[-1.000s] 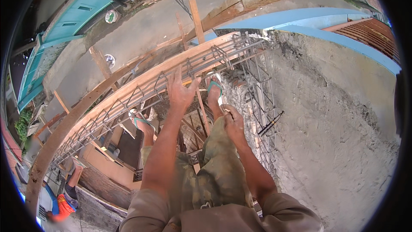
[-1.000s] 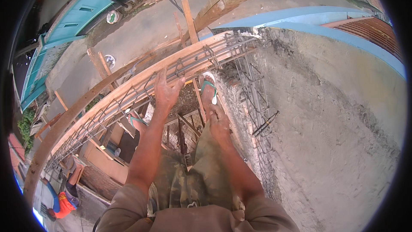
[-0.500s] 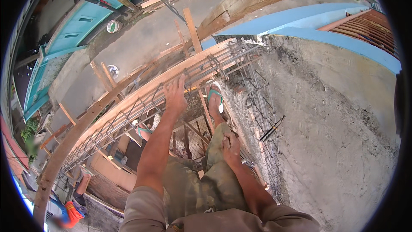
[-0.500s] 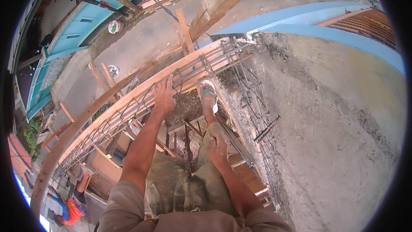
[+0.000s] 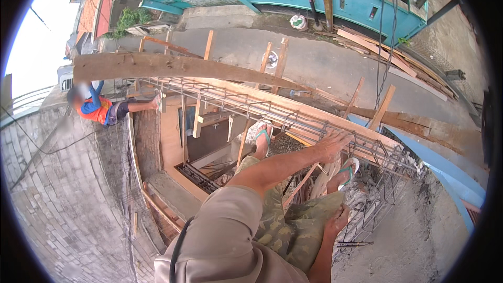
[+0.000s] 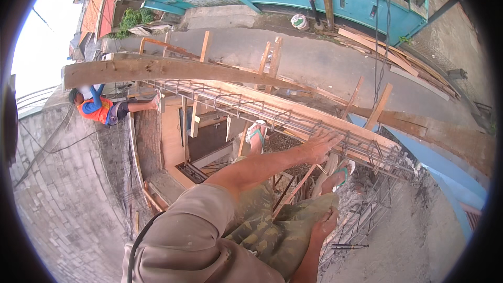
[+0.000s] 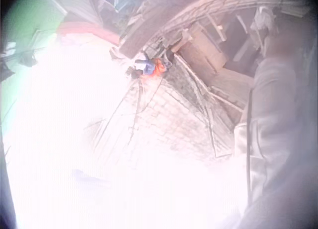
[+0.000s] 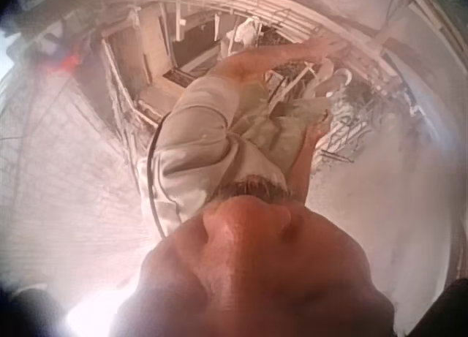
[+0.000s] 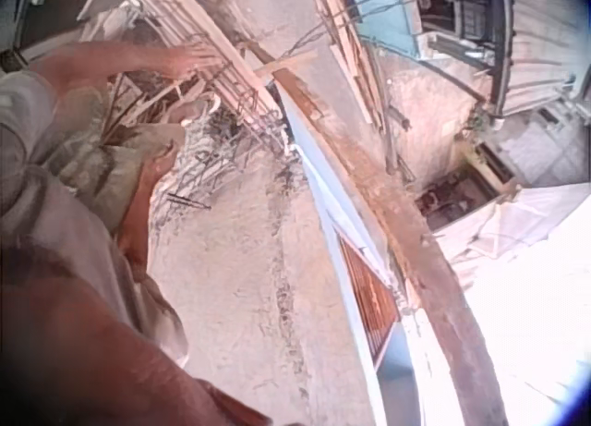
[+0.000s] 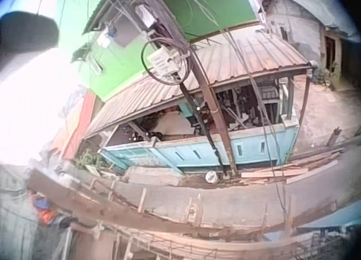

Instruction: The person stands on scaffolding at a construction site and uses pliers to twist wire ties around intersecting rebar rods, securing them together. The person repeatedly reaches for wire ties and twists them to fasten the rebar grid.

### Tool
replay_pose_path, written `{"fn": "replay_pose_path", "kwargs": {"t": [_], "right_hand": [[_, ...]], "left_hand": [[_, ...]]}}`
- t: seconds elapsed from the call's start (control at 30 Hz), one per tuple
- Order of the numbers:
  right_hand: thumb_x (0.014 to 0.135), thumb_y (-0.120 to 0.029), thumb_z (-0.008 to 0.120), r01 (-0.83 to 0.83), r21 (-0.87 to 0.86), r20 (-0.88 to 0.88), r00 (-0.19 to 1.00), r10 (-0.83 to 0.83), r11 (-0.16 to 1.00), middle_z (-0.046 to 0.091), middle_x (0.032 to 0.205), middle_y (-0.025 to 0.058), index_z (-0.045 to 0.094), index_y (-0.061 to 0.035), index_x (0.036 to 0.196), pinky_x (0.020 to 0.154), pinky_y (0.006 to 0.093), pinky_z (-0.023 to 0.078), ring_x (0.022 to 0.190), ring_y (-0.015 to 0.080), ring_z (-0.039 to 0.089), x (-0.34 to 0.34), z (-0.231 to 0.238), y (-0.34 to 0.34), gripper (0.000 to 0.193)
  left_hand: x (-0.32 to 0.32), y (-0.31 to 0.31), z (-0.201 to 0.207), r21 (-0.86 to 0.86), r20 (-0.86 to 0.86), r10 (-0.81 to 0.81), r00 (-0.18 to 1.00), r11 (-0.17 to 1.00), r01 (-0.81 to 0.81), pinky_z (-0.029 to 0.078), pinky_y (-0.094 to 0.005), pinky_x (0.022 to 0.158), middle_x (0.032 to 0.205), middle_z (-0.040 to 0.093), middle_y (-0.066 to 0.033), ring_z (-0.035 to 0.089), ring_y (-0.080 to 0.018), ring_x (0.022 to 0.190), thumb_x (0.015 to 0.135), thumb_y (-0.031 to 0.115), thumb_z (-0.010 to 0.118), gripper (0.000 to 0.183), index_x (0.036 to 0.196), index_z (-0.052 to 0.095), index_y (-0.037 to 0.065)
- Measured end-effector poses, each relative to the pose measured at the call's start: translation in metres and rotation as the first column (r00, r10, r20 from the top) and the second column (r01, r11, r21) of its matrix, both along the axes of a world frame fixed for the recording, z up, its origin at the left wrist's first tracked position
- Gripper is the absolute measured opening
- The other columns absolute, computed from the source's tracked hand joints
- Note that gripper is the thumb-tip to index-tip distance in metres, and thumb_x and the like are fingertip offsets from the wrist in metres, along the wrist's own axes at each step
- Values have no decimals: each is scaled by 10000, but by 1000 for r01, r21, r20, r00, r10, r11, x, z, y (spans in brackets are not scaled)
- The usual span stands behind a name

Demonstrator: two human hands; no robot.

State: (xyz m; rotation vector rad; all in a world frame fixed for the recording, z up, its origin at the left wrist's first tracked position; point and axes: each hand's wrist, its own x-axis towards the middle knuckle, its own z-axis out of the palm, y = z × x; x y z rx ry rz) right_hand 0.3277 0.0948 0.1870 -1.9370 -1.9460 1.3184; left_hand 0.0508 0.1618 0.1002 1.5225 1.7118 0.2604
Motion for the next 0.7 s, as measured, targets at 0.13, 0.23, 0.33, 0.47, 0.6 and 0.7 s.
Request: {"fn": "replay_pose_path", "kwargs": {"t": [0.13,0.23,0.33,0.47,0.6,0.7], "right_hand": [[937,-68,433,-59,100,29,998,56,993,591,966,230,554,69,1067,825,398,439,875,347,566,3,1,35,225],[970,-117,413,-186,132,56,982,180,974,578,1049,225,529,65,1130,842,395,442,943,341,561,6,-3,67,269],[972,-117,390,-232,96,-47,970,238,968,563,998,213,517,67,1123,840,398,433,920,334,549,-24,33,91,270],[972,-137,393,-412,220,-121,888,444,884,558,1002,223,514,70,1111,845,426,417,918,378,536,-78,56,132,277],[974,-157,402,-317,662,-116,852,510,679,573,933,207,530,69,1058,784,417,417,861,313,535,-172,91,172,273],[981,-173,407,-367,495,-304,776,553,788,522,799,105,547,57,1039,594,336,424,659,191,501,-274,203,164,275]], "left_hand": [[-52,-104,94,-165,147,268,952,956,-244,282,-464,1106,1363,457,-228,429,-368,1271,789,197,693,802,1450,275,18],[-73,-232,153,-232,-156,431,889,859,-457,315,-485,1080,1318,499,-214,462,-355,1247,822,272,660,714,1412,337,35],[-68,-338,255,-352,-351,668,657,556,-753,326,-496,1079,1294,508,-247,449,-417,1247,833,317,621,686,1405,356,47],[32,-498,317,-610,-455,626,634,300,-734,501,-439,883,1103,648,-200,610,-340,1080,827,335,608,518,1250,530,47],[124,-592,324,-880,-279,748,602,52,-473,531,-412,748,844,689,-189,658,-342,814,768,404,666,433,946,685,9],[167,-615,294,-760,-388,772,503,41,-648,526,-418,777,868,691,-209,662,-349,865,757,437,678,507,1044,681,19]]}}
